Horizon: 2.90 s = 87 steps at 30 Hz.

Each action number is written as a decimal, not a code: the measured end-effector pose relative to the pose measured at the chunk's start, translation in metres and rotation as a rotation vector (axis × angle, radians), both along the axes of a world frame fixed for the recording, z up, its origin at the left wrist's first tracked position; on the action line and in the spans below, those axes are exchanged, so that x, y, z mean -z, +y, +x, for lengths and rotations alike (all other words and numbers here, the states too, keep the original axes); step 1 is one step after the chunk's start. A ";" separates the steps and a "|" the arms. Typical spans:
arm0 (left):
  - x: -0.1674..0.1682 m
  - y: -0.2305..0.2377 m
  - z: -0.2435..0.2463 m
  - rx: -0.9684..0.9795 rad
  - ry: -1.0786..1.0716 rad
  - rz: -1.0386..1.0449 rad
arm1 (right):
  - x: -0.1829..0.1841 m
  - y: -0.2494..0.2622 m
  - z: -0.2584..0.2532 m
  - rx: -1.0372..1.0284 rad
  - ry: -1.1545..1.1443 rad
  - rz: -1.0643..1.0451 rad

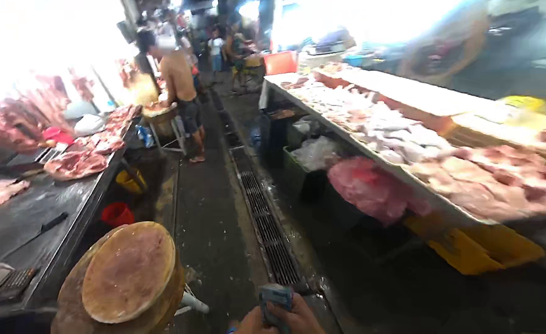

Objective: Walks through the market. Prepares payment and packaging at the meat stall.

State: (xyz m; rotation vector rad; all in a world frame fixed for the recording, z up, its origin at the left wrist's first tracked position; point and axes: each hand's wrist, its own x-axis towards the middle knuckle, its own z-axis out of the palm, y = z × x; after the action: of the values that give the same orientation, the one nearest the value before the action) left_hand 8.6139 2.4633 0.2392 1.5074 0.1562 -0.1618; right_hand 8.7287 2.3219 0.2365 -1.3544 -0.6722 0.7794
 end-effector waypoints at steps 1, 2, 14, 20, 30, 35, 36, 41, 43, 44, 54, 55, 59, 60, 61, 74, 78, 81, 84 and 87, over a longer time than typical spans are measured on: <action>-0.002 0.018 0.020 -0.012 -0.023 -0.027 | -0.004 0.023 0.023 -0.024 -0.023 0.020; 0.000 0.034 0.041 -0.055 -0.057 -0.064 | -0.004 0.046 0.048 -0.052 -0.068 0.037; 0.018 0.336 0.284 0.156 -0.115 -0.203 | -0.008 0.329 0.291 0.103 -0.525 -0.004; -0.036 0.474 0.377 -0.005 -0.087 0.264 | -0.041 0.422 0.389 0.064 -0.071 -0.142; 0.011 0.580 0.501 -0.661 -0.167 -0.375 | 0.005 0.629 0.516 -0.438 -0.099 -0.141; -0.006 0.677 0.532 -0.875 -0.391 -0.254 | 0.005 0.726 0.570 -0.692 0.081 -0.231; -0.012 0.692 0.535 -0.916 -0.405 -0.325 | 0.006 0.742 0.578 -0.770 0.069 -0.255; -0.023 0.748 0.563 -1.052 -0.475 -0.799 | 0.000 0.815 0.608 -0.900 0.058 -0.139; -0.010 0.771 0.572 -1.041 -0.539 -0.750 | 0.005 0.845 0.615 -0.873 0.110 -0.134; 0.000 0.783 0.576 -1.031 -0.550 -0.706 | 0.009 0.860 0.618 -0.844 0.146 -0.142; 0.059 0.941 0.601 -1.260 -0.293 -0.741 | 0.045 1.073 0.642 -0.952 -0.008 -0.342; 0.064 0.963 0.605 -1.209 -0.372 -0.712 | 0.045 1.093 0.644 -0.914 0.006 -0.338; 0.044 1.057 0.630 -1.149 -0.382 -0.410 | 0.021 1.164 0.656 -0.699 0.127 -0.324; 0.038 1.077 0.631 -1.145 -0.343 -0.364 | 0.016 1.180 0.657 -0.668 0.129 -0.334; 0.031 1.097 0.632 -1.157 -0.312 -0.347 | 0.013 1.199 0.658 -0.658 0.137 -0.353; 0.032 1.316 0.592 -1.784 -0.027 -0.578 | 0.103 1.373 0.734 -0.755 0.338 -0.767; 0.040 1.376 0.622 -1.828 -0.090 -0.568 | 0.081 1.495 0.764 -0.825 0.727 -0.419; 0.026 1.430 0.646 -1.878 -0.105 -0.503 | 0.051 1.594 0.770 -0.947 0.439 -0.265; -0.012 1.490 0.681 -1.815 -0.117 -0.247 | -0.003 1.677 0.769 -1.035 0.017 -0.082; -0.019 1.528 0.714 -1.736 -0.053 0.020 | -0.028 1.719 0.760 -1.030 -0.194 -0.053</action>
State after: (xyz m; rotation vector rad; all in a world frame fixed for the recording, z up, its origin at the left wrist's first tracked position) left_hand 9.3282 3.9911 0.2579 0.9481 1.3202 1.2497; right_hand 9.4889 4.0407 0.2643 -1.0840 -1.5567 1.4819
